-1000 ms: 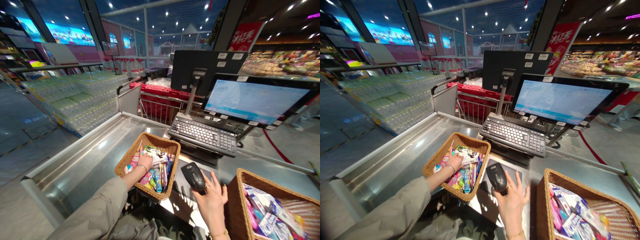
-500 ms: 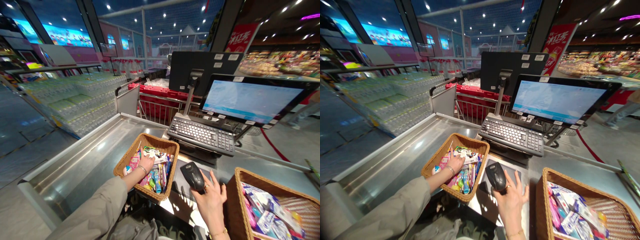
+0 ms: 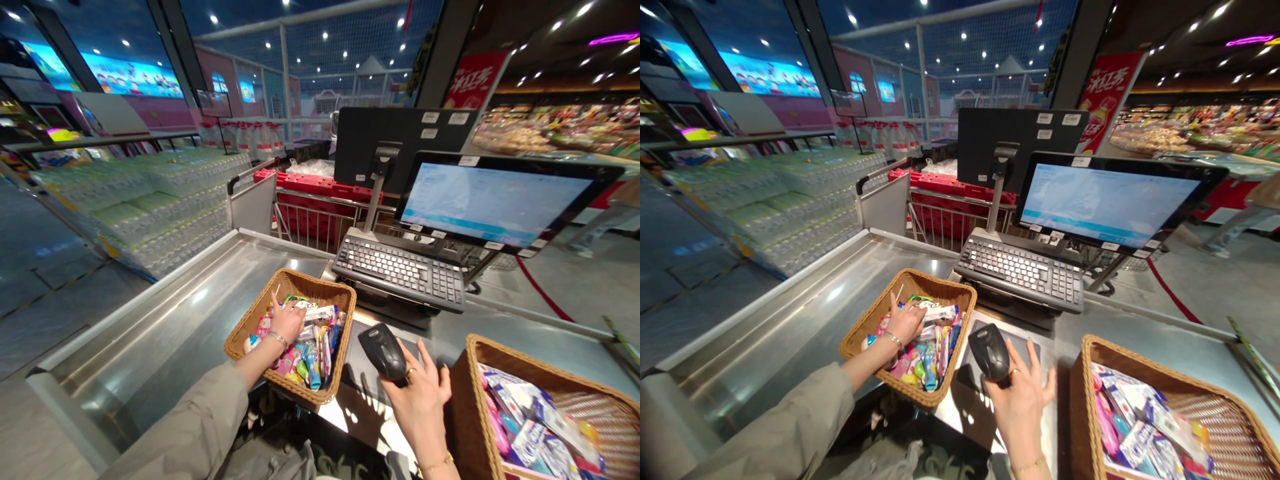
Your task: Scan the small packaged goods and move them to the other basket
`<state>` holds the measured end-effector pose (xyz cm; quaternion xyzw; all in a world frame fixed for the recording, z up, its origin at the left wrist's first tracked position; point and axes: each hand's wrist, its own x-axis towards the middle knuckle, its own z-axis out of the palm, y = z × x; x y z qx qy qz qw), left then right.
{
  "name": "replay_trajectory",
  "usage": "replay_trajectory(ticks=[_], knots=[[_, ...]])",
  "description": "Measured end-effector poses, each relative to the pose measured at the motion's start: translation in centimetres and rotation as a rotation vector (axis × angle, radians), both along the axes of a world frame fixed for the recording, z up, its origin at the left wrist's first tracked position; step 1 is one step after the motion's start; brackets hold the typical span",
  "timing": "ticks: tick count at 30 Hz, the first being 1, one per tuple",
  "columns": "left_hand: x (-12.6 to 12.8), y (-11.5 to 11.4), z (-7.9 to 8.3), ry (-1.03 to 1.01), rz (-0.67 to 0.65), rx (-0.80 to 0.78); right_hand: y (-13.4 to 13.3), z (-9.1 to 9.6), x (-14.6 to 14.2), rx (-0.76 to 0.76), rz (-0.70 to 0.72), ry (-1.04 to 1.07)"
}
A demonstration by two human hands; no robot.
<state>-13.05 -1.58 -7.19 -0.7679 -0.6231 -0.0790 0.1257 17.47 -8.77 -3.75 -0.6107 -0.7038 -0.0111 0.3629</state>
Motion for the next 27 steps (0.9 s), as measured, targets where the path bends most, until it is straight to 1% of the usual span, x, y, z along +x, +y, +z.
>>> replay_trajectory(ticks=[5, 8, 15, 20, 27], knots=[[0.9, -0.5, 2.1, -0.077, 0.0, 0.101, 0.1, 0.5, -0.3, -0.012, 0.013, -0.018], [1.9, -0.8, 3.1, -0.102, -0.044, 0.161, 0.1, 0.7, -0.6, 0.001, 0.008, -0.031], [4.1, -1.3, 4.9, -0.142, -0.152, 0.274, -0.2, 1.2, -0.8, 0.049, -0.013, -0.073], [5.5, -1.4, 5.8, -0.174, -0.183, 0.281, -0.5, 1.5, -0.6, 0.031, -0.032, -0.085], [6.5, -1.3, 6.2, -0.187, -0.2, 0.242, -0.8, 1.7, -0.3, 0.037, -0.051, -0.086]])
